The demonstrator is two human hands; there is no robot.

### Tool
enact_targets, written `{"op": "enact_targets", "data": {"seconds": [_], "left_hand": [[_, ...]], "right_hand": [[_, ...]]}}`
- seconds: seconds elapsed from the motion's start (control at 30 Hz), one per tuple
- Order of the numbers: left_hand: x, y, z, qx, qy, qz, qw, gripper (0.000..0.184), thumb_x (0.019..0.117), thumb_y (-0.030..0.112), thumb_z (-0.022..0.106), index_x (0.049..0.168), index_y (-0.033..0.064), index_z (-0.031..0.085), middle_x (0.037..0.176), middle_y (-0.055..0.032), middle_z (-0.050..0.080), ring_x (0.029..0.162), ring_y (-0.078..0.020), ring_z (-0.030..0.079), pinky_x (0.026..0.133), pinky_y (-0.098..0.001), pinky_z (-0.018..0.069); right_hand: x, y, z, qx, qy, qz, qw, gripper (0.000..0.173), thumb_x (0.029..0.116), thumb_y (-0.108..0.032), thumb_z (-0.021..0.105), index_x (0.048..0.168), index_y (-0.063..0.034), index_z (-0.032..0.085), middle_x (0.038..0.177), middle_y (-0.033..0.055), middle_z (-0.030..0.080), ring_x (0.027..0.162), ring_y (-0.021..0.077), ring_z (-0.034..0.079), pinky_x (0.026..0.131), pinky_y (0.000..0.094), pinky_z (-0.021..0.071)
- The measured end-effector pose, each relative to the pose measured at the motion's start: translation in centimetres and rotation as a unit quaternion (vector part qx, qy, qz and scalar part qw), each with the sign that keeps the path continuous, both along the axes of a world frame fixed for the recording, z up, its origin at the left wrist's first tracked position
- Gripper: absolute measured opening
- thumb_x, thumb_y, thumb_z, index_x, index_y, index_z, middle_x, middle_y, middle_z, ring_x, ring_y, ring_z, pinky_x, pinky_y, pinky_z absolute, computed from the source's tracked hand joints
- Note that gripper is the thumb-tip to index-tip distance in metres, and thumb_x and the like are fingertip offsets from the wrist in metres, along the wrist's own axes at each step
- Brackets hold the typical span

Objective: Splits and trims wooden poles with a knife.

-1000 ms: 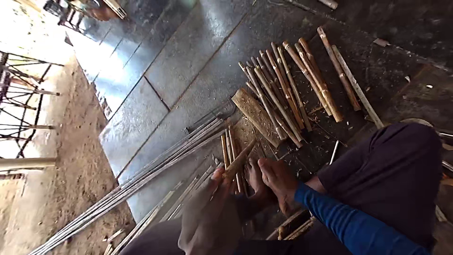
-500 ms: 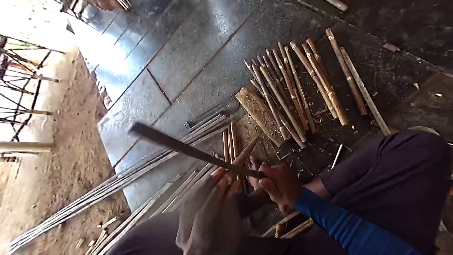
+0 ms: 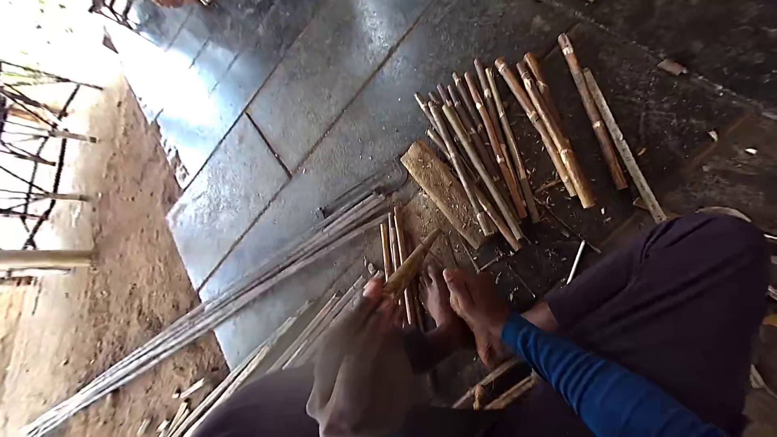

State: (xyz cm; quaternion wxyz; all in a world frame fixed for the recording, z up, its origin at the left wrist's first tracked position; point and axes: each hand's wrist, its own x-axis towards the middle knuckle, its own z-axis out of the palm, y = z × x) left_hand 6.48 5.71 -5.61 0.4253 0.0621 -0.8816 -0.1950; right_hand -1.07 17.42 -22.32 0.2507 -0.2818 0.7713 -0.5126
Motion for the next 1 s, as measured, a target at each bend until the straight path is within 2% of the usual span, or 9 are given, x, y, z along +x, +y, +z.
{"op": "enact_targets", "data": {"seconds": [0.13, 0.23, 0.33, 0.43, 0.53, 0.63, 0.77, 0.87, 1.0], "left_hand": [[-0.6, -0.4, -0.2, 0.011, -0.004, -0.001, 1.000, 0.010, 0.0947, 0.008, 0.072, 0.104, 0.0119, 0.073, 0.114, -0.0054, 0.073, 0.110, -0.0214, 0.072, 0.090, -0.0354, 0.0636], [-0.4, -0.3, 0.2, 0.016, -0.014, -0.013, 1.000, 0.018, 0.0883, 0.014, 0.081, 0.105, 0.0156, 0.075, 0.116, -0.0055, 0.075, 0.111, -0.0251, 0.073, 0.093, -0.0406, 0.0643], [-0.5, -0.2, 0.2, 0.030, -0.020, -0.015, 0.999, 0.016, 0.0881, 0.012, 0.081, 0.101, 0.0172, 0.075, 0.111, -0.0024, 0.076, 0.106, -0.0217, 0.074, 0.090, -0.0364, 0.0651], [-0.5, 0.0, 0.1, 0.029, -0.017, -0.026, 0.999, 0.014, 0.0886, 0.006, 0.079, 0.100, 0.0132, 0.075, 0.110, -0.0058, 0.077, 0.104, -0.0245, 0.075, 0.087, -0.0383, 0.0665], [-0.9, -0.2, 0.2, 0.021, -0.019, -0.015, 0.999, 0.015, 0.0899, 0.006, 0.078, 0.102, 0.0135, 0.075, 0.111, -0.0058, 0.076, 0.106, -0.0235, 0.075, 0.089, -0.0372, 0.0658], [-0.6, 0.0, 0.3, 0.003, -0.013, -0.015, 1.000, 0.013, 0.0898, 0.006, 0.077, 0.102, 0.0090, 0.075, 0.110, -0.0099, 0.075, 0.105, -0.0252, 0.074, 0.088, -0.0381, 0.0647], [-0.7, -0.2, 0.0, 0.018, -0.011, -0.001, 1.000, 0.014, 0.0905, 0.007, 0.076, 0.104, 0.0120, 0.077, 0.114, -0.0058, 0.069, 0.108, -0.0206, 0.070, 0.092, -0.0355, 0.0626], [-0.5, -0.3, 0.2, -0.002, -0.006, 0.000, 1.000, 0.008, 0.0912, 0.005, 0.075, 0.099, 0.0079, 0.076, 0.107, -0.0083, 0.073, 0.105, -0.0220, 0.072, 0.089, -0.0349, 0.0634], [0.1, -0.2, -0.1, 0.004, -0.013, -0.002, 1.000, 0.008, 0.0935, 0.006, 0.073, 0.101, 0.0098, 0.075, 0.110, -0.0071, 0.074, 0.107, -0.0219, 0.073, 0.090, -0.0363, 0.0636]], "right_hand": [[-1.4, -0.2, 1.3, -0.068, 0.048, 0.011, 0.996, 0.071, 0.1059, -0.064, 0.017, 0.087, -0.0126, 0.063, 0.060, 0.0005, 0.055, 0.055, 0.0163, 0.060, 0.048, 0.0405, 0.0511], [-0.6, -0.1, 0.4, -0.016, -0.026, -0.018, 0.999, 0.070, 0.1057, -0.065, 0.020, 0.087, -0.0151, 0.066, 0.066, 0.0024, 0.059, 0.063, 0.0191, 0.063, 0.058, 0.0458, 0.0535], [-1.3, -0.1, 2.3, -0.066, 0.053, -0.006, 0.996, 0.067, 0.1071, -0.061, 0.023, 0.086, -0.0124, 0.064, 0.059, 0.0008, 0.055, 0.053, 0.0162, 0.060, 0.048, 0.0406, 0.0509], [-1.0, -0.4, 1.0, 0.009, 0.019, -0.023, 1.000, 0.067, 0.1056, -0.064, 0.021, 0.084, -0.0163, 0.062, 0.059, -0.0005, 0.054, 0.056, 0.0172, 0.059, 0.052, 0.0432, 0.0505], [-1.6, -0.1, 2.0, -0.036, 0.051, -0.001, 0.998, 0.069, 0.1062, -0.063, 0.020, 0.087, -0.0122, 0.063, 0.058, 0.0001, 0.053, 0.052, 0.0162, 0.059, 0.047, 0.0395, 0.0495], [-1.0, 0.3, 0.3, 0.057, -0.051, 0.009, 0.997, 0.073, 0.1045, -0.067, 0.021, 0.094, -0.0133, 0.069, 0.074, 0.0067, 0.066, 0.072, 0.0251, 0.069, 0.066, 0.0532, 0.0569], [-1.3, 0.0, 2.5, -0.036, 0.032, 0.016, 0.999, 0.067, 0.1072, -0.060, 0.022, 0.089, -0.0118, 0.065, 0.063, 0.0032, 0.058, 0.058, 0.0199, 0.064, 0.052, 0.0440, 0.0525], [-0.5, 0.0, 0.6, 0.005, -0.058, -0.006, 0.998, 0.069, 0.1058, -0.065, 0.022, 0.087, -0.0146, 0.066, 0.067, 0.0030, 0.060, 0.064, 0.0203, 0.064, 0.058, 0.0474, 0.0542], [-0.6, 0.3, 1.7, -0.014, 0.024, 0.029, 0.999, 0.067, 0.1062, -0.062, 0.024, 0.096, -0.0115, 0.068, 0.071, 0.0046, 0.063, 0.063, 0.0215, 0.065, 0.055, 0.0464, 0.0545]]}}
